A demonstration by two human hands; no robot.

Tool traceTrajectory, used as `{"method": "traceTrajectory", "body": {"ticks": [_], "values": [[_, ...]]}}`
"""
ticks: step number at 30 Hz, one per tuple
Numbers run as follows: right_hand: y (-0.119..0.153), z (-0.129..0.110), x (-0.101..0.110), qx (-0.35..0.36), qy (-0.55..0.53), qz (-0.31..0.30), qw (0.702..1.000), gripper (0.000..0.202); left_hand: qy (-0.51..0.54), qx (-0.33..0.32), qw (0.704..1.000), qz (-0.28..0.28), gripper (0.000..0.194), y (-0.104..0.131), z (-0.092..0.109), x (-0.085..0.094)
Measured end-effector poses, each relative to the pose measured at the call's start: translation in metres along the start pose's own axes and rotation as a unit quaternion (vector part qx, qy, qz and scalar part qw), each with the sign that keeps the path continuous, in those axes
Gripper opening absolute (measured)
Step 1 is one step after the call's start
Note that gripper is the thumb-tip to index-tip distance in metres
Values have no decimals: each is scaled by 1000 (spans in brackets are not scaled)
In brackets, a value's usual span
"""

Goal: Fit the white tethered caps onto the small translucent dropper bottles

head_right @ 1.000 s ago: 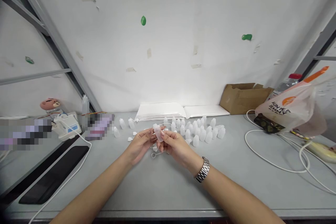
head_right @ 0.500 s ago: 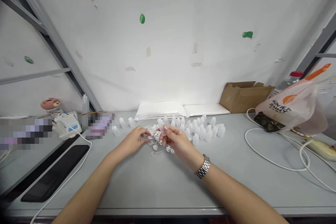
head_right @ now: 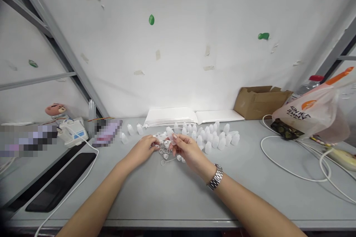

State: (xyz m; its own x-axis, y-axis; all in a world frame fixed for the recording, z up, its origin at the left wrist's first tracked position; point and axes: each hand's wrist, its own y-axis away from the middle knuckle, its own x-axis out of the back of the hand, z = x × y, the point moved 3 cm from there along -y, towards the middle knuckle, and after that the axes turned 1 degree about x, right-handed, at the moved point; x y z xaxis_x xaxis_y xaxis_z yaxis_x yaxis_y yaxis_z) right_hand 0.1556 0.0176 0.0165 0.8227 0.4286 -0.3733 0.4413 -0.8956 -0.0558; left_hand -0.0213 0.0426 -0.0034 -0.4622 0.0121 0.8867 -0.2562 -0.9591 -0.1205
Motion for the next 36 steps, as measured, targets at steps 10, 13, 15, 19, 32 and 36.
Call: {"method": "traceTrajectory", "body": {"ticks": [10, 13, 15, 19, 32, 36], "values": [[-1, 2, 1, 2, 18, -15, 1000, 30, 151, 15, 988, 39, 18, -3, 2, 5], [-1, 4, 1, -8, 22, -13, 1000, 30, 171, 25, 984, 38, 18, -3, 1, 5], [-1, 4, 1, -10, 23, -12, 1000, 30, 161, 33, 986, 40, 17, -3, 1, 4], [-1, 4, 1, -8, 24, -9, 1000, 30, 113, 30, 993, 34, 18, -2, 2, 1], [0, 6, -1, -21, 98, 13, 995, 32, 477, 86, 870, 84, 22, -1, 11, 15], [0, 6, -4, -11, 158, 12, 987, 31, 613, 111, 780, 49, 24, 2, 16, 17]]}}
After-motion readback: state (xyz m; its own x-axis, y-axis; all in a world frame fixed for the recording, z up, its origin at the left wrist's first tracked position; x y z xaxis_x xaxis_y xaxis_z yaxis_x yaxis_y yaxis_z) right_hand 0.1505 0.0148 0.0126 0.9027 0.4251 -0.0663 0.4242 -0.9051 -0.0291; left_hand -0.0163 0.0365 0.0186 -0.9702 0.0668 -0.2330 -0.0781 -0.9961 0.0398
